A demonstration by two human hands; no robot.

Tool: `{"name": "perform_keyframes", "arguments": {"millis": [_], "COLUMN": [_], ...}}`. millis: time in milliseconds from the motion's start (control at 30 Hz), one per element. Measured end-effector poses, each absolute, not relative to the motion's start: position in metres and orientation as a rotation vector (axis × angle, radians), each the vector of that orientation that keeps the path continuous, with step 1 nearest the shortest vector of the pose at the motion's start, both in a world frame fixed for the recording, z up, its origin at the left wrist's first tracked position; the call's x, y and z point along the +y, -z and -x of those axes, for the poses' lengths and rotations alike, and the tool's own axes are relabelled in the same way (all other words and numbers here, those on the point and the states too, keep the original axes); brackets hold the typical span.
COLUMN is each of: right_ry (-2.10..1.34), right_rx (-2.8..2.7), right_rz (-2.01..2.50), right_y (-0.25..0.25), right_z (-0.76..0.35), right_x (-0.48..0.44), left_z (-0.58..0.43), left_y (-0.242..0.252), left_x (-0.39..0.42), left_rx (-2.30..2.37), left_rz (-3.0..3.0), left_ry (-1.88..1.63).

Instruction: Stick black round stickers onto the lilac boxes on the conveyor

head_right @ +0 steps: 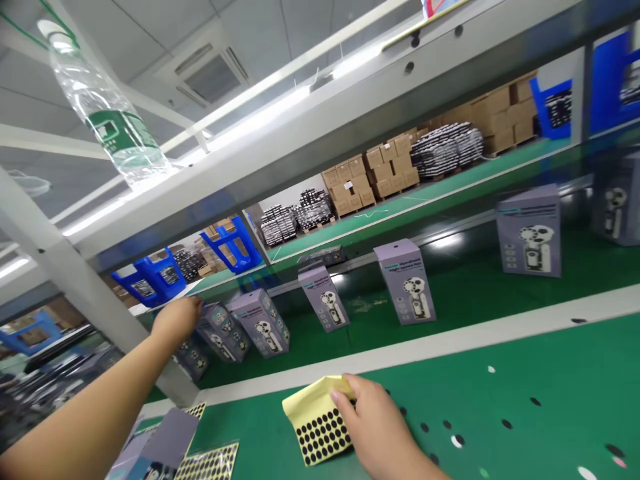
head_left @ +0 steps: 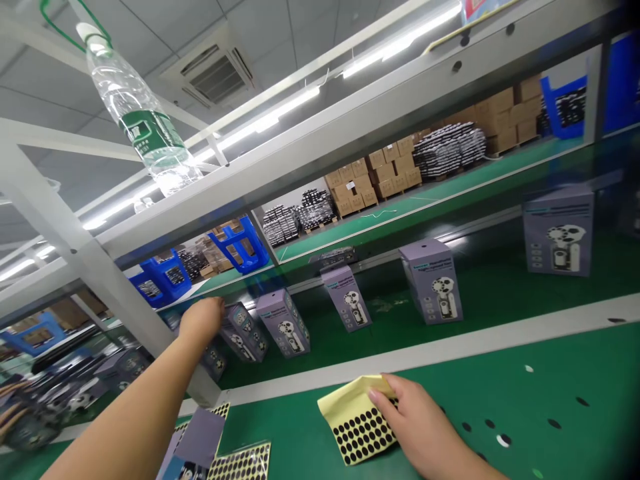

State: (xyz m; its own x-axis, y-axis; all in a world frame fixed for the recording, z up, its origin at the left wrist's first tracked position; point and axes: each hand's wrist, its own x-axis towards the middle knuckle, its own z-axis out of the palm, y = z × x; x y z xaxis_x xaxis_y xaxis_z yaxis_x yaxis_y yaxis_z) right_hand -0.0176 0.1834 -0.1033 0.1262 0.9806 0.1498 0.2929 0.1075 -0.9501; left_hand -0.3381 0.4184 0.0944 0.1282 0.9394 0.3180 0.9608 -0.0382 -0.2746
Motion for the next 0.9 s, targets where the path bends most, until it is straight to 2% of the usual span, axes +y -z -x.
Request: {"name": "perform_keyframes", "arguments": {"millis": [267, 400, 500, 700, 900], "right_ry": [-0.828, -0.824, -0.821, -0.801, -0.751], "right_rx": [-1.344, -1.335, -1.347, -1.385, -1.395], "right_rz": [1.381, 1.403, 1.392, 1.351, 1.399], "right_y": [0.106, 0.107, 0.106, 0.106, 0.111], "right_z": [0.019, 0.02, 0.019, 0.018, 0.02], "right_x": [0.185, 0.185, 0.185, 0.185, 0.186], "left_z": [0.344, 0.33, 0.289, 0.19, 0.169], "left_y": [-0.086, -0.085, -0.065, -0.011, -0.001], "left_x": [0.425, 0.387, 0.338, 0.254, 0.259], "left_rx": [-1.847, -1.842, -1.759, -1.38, -1.318], "left_rz": [2.228, 2.26, 2.44, 3.175, 3.381], "left_ry": [0.063, 0.31, 0.413, 0.251, 0.159]}}
